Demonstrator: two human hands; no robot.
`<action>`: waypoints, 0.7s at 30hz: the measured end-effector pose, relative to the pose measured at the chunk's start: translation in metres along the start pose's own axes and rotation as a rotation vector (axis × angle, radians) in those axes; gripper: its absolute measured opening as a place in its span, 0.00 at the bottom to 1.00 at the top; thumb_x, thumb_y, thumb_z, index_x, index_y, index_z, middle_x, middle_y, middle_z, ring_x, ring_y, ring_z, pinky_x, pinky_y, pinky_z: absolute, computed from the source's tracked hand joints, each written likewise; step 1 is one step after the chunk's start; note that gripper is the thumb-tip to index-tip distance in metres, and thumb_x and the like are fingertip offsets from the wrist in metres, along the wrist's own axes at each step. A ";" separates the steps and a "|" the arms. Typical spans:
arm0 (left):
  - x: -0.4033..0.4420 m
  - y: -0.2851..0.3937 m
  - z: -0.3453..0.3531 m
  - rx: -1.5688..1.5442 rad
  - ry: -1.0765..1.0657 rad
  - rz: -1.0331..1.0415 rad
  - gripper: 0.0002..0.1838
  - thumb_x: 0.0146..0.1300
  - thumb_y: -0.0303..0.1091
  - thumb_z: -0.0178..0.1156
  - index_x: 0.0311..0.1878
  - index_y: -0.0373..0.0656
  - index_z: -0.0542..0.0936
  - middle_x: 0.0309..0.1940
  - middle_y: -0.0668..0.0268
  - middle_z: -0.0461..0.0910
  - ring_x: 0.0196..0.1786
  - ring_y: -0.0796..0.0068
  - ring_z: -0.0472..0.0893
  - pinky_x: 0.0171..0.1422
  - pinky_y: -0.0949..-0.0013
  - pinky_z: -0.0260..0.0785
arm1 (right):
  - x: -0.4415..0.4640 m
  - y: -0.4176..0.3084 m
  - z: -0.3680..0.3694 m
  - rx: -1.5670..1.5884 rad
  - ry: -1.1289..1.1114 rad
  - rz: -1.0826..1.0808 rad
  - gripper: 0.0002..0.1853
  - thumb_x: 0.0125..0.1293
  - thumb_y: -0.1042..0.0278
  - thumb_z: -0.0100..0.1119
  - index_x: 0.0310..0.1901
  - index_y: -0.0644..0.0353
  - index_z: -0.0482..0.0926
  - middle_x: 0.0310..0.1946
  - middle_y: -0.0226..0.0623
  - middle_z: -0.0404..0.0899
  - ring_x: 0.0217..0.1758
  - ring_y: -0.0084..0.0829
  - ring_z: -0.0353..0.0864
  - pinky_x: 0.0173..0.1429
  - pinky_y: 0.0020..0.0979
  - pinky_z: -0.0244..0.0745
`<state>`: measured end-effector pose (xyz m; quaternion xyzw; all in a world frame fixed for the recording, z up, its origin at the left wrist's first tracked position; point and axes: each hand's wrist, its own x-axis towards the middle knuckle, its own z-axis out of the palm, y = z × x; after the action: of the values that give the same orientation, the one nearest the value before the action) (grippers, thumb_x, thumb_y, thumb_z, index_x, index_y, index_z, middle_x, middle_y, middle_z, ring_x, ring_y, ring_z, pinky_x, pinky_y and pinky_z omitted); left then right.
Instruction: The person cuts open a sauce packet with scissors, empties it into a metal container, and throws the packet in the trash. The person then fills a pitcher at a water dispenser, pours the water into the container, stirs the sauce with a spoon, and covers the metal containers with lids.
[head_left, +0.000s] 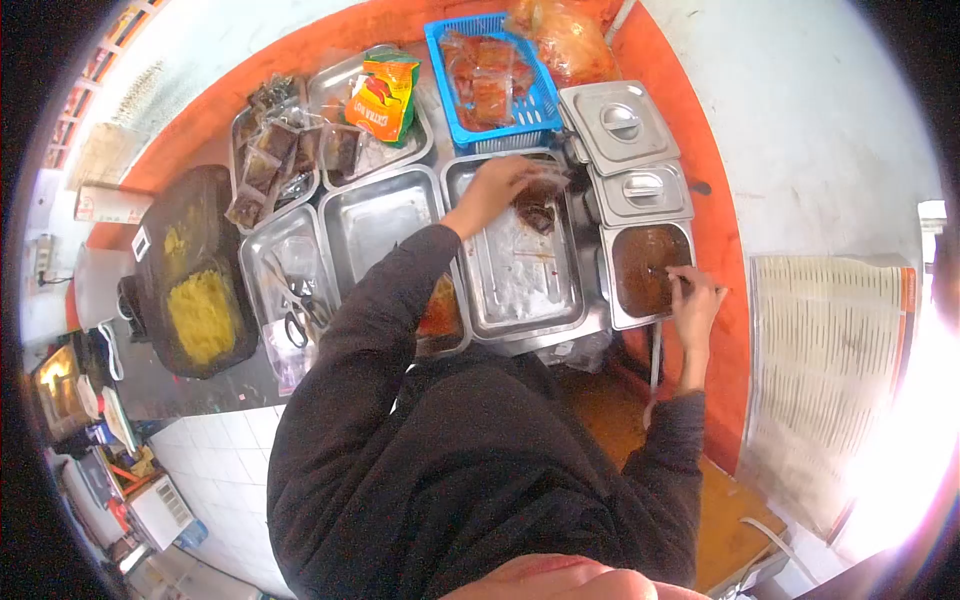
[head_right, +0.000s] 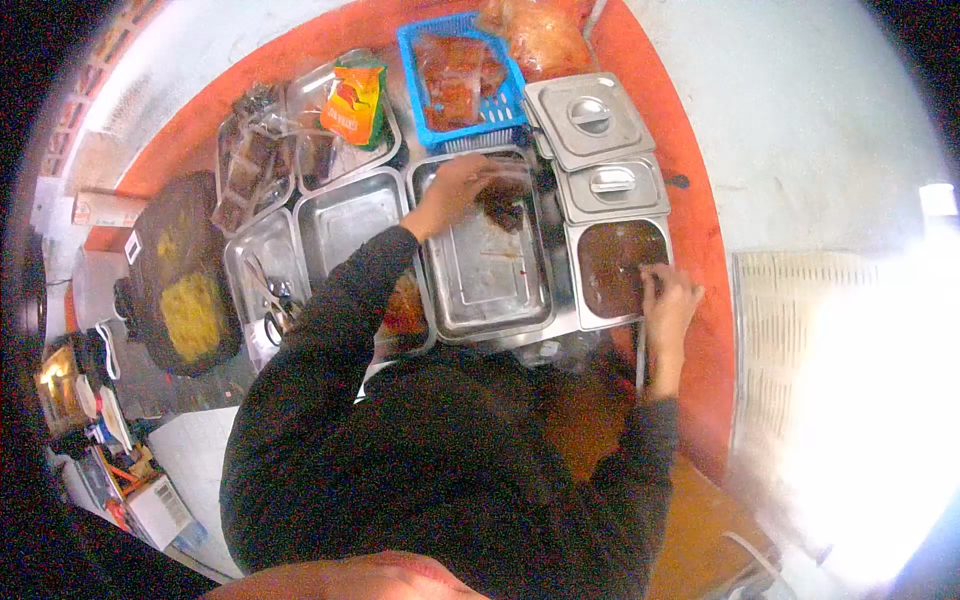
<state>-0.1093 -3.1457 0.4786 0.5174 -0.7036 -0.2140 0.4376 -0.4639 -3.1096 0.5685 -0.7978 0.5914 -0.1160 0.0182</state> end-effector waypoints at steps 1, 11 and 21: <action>0.004 -0.004 0.000 -0.034 0.045 -0.045 0.08 0.55 0.29 0.58 0.39 0.40 0.78 0.36 0.58 0.78 0.43 0.56 0.76 0.50 0.62 0.67 | 0.002 -0.001 0.000 -0.037 0.032 0.026 0.04 0.56 0.69 0.58 0.33 0.51 0.81 0.34 0.30 0.81 0.41 0.33 0.75 0.47 0.36 0.57; 0.015 -0.033 0.012 0.269 0.100 -0.092 0.14 0.52 0.27 0.60 0.42 0.38 0.71 0.35 0.53 0.77 0.44 0.49 0.75 0.48 0.58 0.66 | -0.003 0.006 0.008 -0.060 0.076 0.052 0.05 0.55 0.70 0.59 0.34 0.51 0.81 0.36 0.31 0.81 0.43 0.32 0.75 0.50 0.36 0.57; 0.015 -0.039 0.005 0.113 -0.083 -0.096 0.08 0.55 0.29 0.55 0.38 0.39 0.72 0.34 0.52 0.76 0.40 0.49 0.76 0.42 0.58 0.68 | -0.007 0.004 0.002 -0.102 0.029 -0.005 0.05 0.56 0.69 0.58 0.34 0.50 0.81 0.34 0.29 0.80 0.41 0.32 0.75 0.49 0.37 0.57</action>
<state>-0.0942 -3.1751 0.4527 0.5650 -0.7065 -0.2159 0.3675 -0.4689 -3.1048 0.5651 -0.7973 0.5949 -0.0971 -0.0313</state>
